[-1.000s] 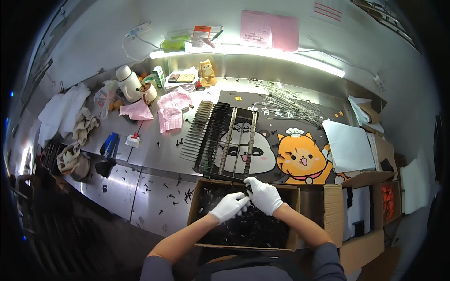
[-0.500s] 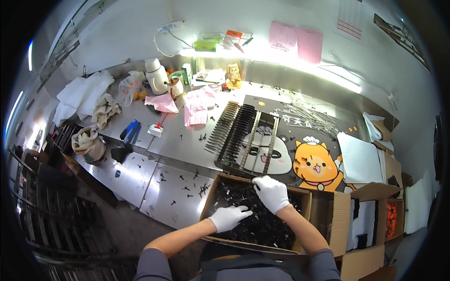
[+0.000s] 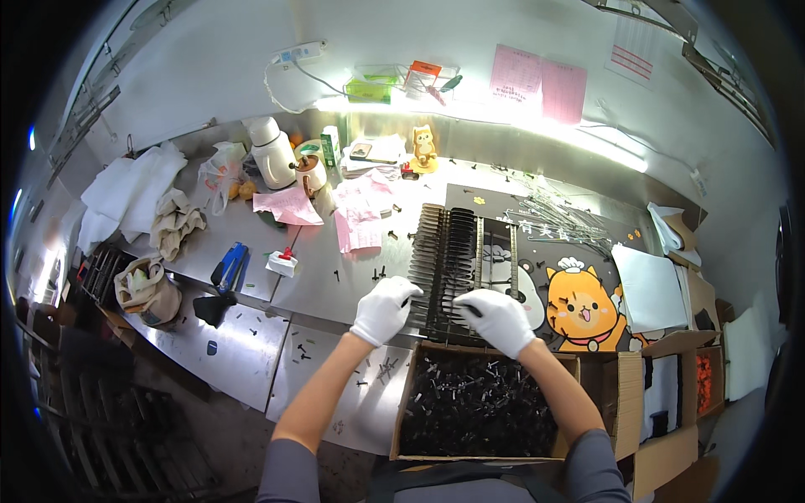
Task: The person repeatedly picks small black plastic components from a box, assembles them by hand, and places the assembled units into a cardboard box. The person also moves a metal rack to a nearby shelf and retrieves it again.
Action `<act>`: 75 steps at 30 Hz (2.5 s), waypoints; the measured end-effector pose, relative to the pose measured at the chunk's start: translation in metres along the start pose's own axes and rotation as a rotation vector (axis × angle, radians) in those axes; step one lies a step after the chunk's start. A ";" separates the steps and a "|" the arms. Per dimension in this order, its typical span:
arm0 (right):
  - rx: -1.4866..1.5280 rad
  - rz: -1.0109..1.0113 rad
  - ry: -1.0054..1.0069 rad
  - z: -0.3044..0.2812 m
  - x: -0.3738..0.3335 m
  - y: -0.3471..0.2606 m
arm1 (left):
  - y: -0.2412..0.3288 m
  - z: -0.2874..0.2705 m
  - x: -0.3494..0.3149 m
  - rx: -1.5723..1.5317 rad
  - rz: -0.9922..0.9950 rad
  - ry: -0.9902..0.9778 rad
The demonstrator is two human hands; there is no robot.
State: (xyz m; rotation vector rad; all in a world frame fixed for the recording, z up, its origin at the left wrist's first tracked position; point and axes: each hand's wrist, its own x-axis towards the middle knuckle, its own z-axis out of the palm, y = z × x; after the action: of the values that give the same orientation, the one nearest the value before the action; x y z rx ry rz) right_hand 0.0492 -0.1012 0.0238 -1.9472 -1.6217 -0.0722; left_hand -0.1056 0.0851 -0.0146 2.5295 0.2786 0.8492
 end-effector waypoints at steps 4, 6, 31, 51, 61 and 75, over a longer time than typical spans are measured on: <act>-0.205 0.036 -0.166 0.017 0.020 0.000 | -0.005 -0.009 0.016 0.067 0.087 -0.369; -0.271 0.067 -0.261 0.017 0.024 -0.001 | -0.016 -0.005 0.020 -0.021 0.105 -0.440; 0.078 0.542 -0.640 0.031 0.035 0.007 | -0.007 0.056 -0.010 -0.010 -0.021 -0.154; -0.034 0.529 -0.441 0.048 -0.102 -0.040 | 0.076 0.081 -0.116 -0.518 -0.450 -0.390; 0.751 0.779 -0.824 0.022 -0.128 -0.026 | 0.097 0.057 -0.100 -0.814 -0.875 -0.992; 0.796 0.786 -0.821 -0.006 -0.130 -0.023 | 0.103 0.072 -0.112 -0.343 -0.138 -0.532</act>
State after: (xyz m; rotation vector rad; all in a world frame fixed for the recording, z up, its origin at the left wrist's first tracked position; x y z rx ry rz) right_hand -0.0028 -0.2163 -0.0146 -1.8402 -0.8771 1.5804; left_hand -0.1454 -0.0670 -0.0739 2.2727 0.1169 0.1348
